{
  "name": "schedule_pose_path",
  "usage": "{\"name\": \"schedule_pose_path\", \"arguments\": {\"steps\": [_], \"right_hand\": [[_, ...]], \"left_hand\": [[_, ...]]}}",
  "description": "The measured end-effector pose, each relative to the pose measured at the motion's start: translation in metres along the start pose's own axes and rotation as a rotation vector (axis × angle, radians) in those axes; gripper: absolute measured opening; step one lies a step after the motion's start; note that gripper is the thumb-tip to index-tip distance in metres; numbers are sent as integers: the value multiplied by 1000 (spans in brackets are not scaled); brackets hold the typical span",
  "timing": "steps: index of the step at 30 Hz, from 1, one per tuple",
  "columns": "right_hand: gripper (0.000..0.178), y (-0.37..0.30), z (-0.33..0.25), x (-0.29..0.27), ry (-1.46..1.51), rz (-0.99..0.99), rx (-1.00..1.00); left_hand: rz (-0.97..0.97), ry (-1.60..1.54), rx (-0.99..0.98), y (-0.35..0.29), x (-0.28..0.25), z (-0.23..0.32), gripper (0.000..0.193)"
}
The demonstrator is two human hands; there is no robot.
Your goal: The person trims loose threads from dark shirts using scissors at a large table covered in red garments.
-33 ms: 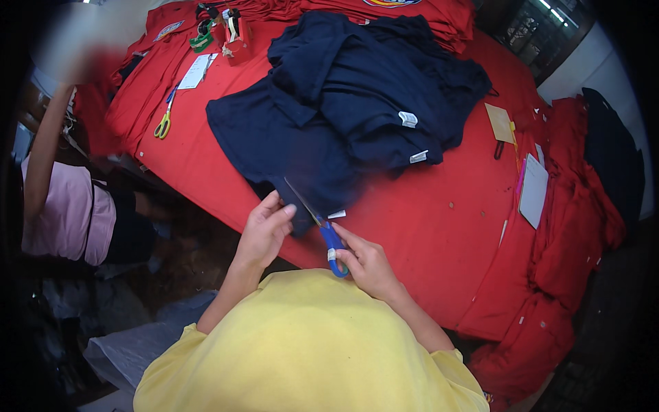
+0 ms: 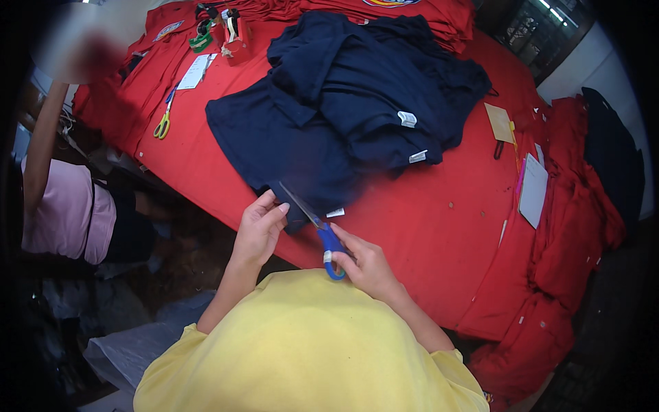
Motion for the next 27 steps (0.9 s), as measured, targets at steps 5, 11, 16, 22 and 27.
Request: {"name": "schedule_pose_path", "arguments": {"steps": [5,11,16,22,27], "right_hand": [[58,3,-14,2,-107,-11,-97],[53,5,-1,-1,-17,46,-136],[52,2,5,0,47,-3,17],[58,4,-13,4,-159,-12,-151],[59,8,-11,5,-136,-5,-156]], "left_hand": [[-58,201,-35,-5,0,-2,42],[-92,220,-47,-5,7,-4,47],[11,79,37,4,-3,-2,30],[26,55,101,6,-12,5,25],[81,117,84,4,-8,6,23]]}}
Point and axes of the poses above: each hand's wrist, its own y-axis towards the middle knuckle, its own x-axis out of the palm, z = x × y, the point moved 8 cm from there along y, towards the middle knuckle, and after that the axes turned 5 degrees about -x, right-handed, at the moved point
